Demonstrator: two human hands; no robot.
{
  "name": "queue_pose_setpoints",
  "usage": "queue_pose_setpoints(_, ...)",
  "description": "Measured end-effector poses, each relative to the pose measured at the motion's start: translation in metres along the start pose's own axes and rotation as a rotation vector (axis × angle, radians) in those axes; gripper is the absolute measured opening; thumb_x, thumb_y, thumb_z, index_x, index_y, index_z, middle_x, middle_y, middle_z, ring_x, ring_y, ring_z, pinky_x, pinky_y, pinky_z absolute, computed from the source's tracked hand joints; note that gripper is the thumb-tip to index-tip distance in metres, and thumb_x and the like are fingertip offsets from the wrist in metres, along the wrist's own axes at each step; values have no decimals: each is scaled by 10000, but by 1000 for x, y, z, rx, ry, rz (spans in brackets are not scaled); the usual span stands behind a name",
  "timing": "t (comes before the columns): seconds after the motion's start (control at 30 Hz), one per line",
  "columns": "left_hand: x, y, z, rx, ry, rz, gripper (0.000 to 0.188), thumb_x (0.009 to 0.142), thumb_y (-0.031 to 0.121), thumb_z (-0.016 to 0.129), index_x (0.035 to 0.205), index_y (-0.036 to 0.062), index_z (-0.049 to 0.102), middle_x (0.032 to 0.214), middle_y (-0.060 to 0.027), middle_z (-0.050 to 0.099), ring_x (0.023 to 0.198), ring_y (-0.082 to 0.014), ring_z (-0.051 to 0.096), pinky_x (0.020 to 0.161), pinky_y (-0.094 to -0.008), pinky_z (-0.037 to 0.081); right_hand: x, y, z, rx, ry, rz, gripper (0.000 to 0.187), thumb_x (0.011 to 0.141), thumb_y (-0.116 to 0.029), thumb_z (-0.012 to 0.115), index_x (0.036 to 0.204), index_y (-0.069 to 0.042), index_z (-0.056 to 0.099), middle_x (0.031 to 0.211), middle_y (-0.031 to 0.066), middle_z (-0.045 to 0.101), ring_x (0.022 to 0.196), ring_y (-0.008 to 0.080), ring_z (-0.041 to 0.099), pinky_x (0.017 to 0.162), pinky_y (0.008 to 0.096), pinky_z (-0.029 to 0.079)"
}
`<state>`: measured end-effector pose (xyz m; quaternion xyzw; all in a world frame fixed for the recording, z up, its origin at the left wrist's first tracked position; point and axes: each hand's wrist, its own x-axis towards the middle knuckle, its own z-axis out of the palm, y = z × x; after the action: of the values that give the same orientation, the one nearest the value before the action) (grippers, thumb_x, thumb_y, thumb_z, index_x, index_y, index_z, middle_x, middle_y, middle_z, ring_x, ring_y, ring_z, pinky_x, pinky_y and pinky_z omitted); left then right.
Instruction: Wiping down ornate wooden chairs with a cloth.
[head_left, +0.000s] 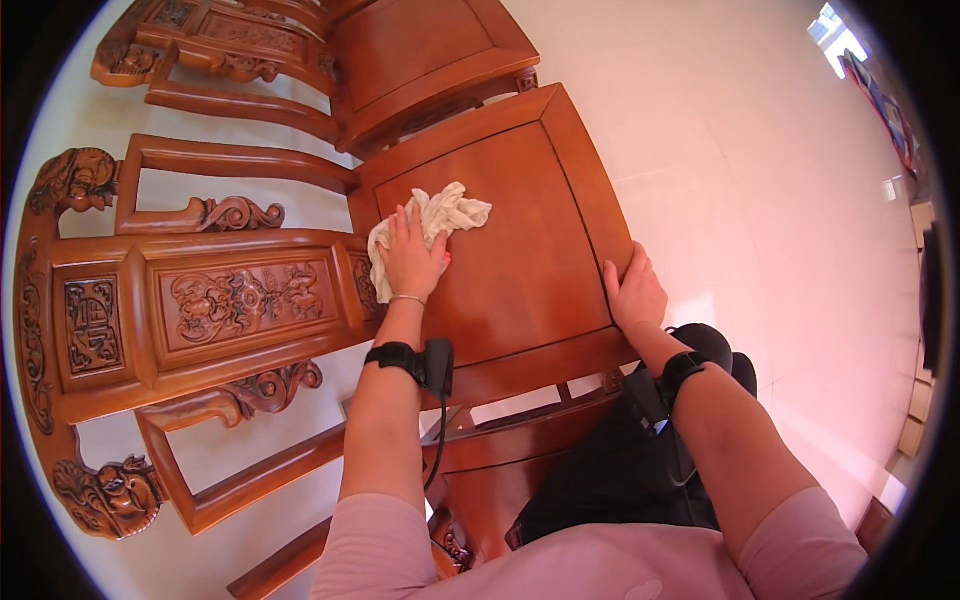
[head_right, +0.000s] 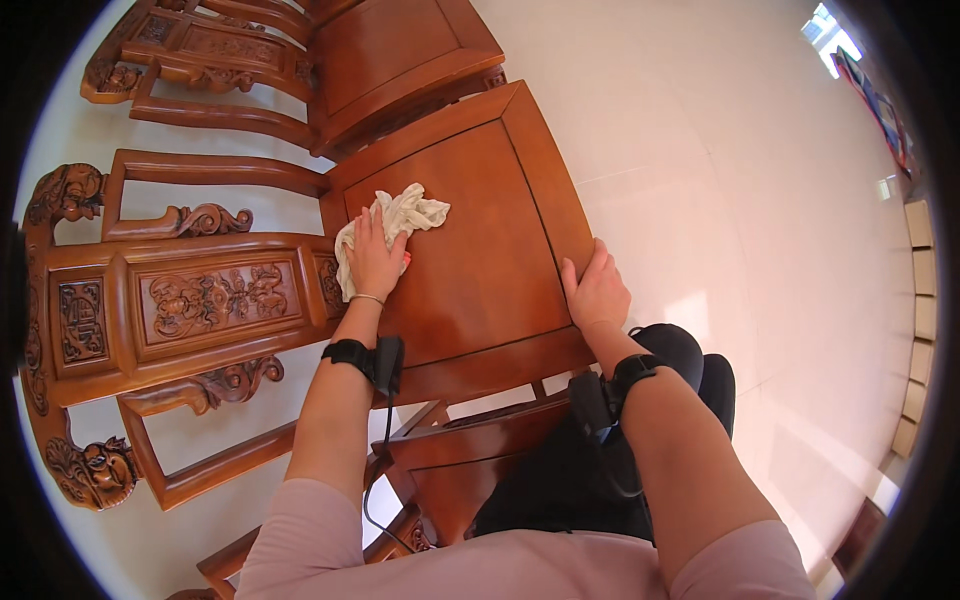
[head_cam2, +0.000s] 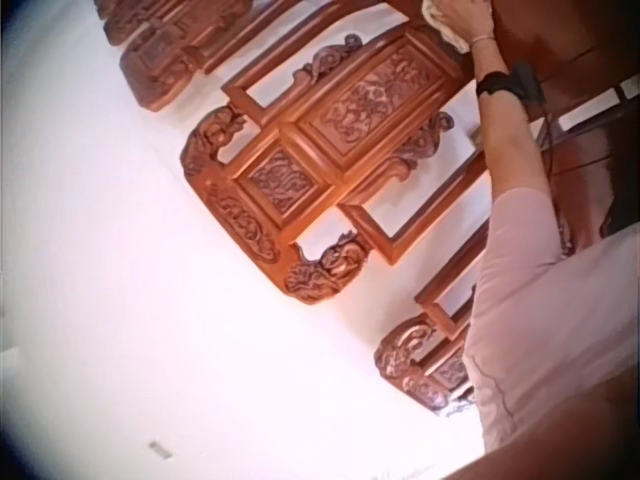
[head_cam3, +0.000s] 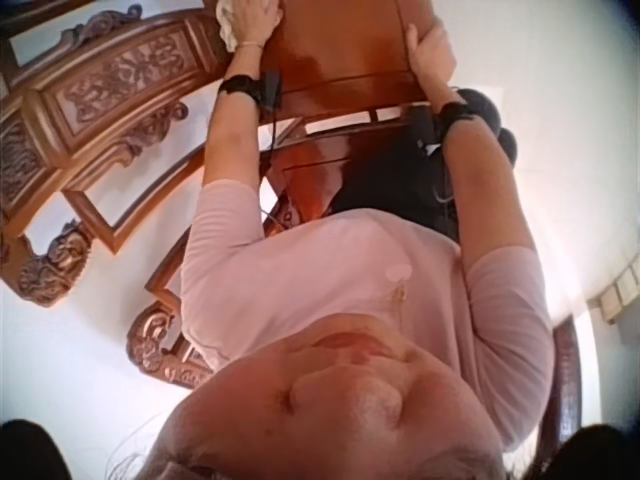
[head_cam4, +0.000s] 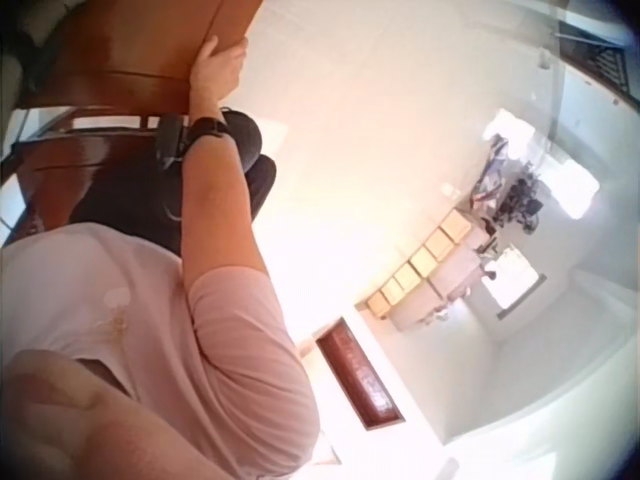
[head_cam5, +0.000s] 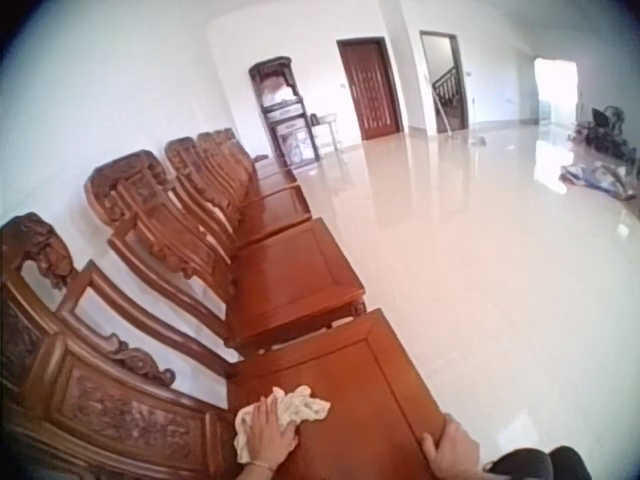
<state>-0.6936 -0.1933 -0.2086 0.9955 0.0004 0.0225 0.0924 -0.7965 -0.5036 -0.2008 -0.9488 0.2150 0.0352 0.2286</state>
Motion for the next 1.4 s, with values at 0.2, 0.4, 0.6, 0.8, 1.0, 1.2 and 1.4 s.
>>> queue_pose_setpoints(0.2,-52,13,-4,10,12,11,662,829,398,547,1383,87,358,1466,-140,272,1352,-296,249,1043,-611,160,-2,1,0,6,-4,-4,556,886,-448,463,1287,-69,388,1086,144,572,956,317,590,756,436,484)
queue_pose_setpoints(0.4,-132,41,-7,17,-67,54,668,820,392,557,1383,92,361,1470,-143,263,1358,-312,233,1040,-615,135,-2,5,2,39,21,-29,544,909,-458,426,1288,-70,393,1075,149,580,948,321,592,755,439,482)
queue_pose_setpoints(0.6,-201,76,-12,-1,-153,83,683,812,379,564,1397,103,344,1487,-142,231,1368,-319,212,1024,-635,127,1,3,0,14,3,-8,563,915,-488,395,1295,-72,389,1086,160,582,951,329,592,758,439,481)
queue_pose_setpoints(0.8,-215,99,-11,15,-214,66,707,816,386,574,1417,123,309,1501,-144,187,1377,-326,185,1015,-654,137,1,2,1,7,3,-9,583,908,-513,390,1298,-80,391,1101,161,579,956,335,591,768,445,477)
queue_pose_setpoints(1.0,-193,122,-10,-89,-195,137,665,775,330,625,1388,262,378,1507,-119,182,1377,-303,197,985,-680,162,1,1,-3,37,15,-16,586,906,-504,400,1306,-76,386,1157,167,564,1008,337,574,797,444,467)
queue_pose_setpoints(1.2,-187,123,-9,-149,-216,133,646,772,291,639,1372,288,398,1510,-108,179,1379,-293,198,961,-699,170,0,6,0,52,44,-31,565,910,-484,402,1299,-75,388,1172,157,561,1020,341,567,813,443,462)
queue_pose_setpoints(1.4,-145,116,-22,-655,-99,-26,625,814,341,629,1376,197,398,1491,-231,128,1355,-457,127,996,-668,148,-12,-7,-8,46,-29,-46,570,915,-474,395,1309,-63,371,1180,176,550,1048,351,552,838,441,455)
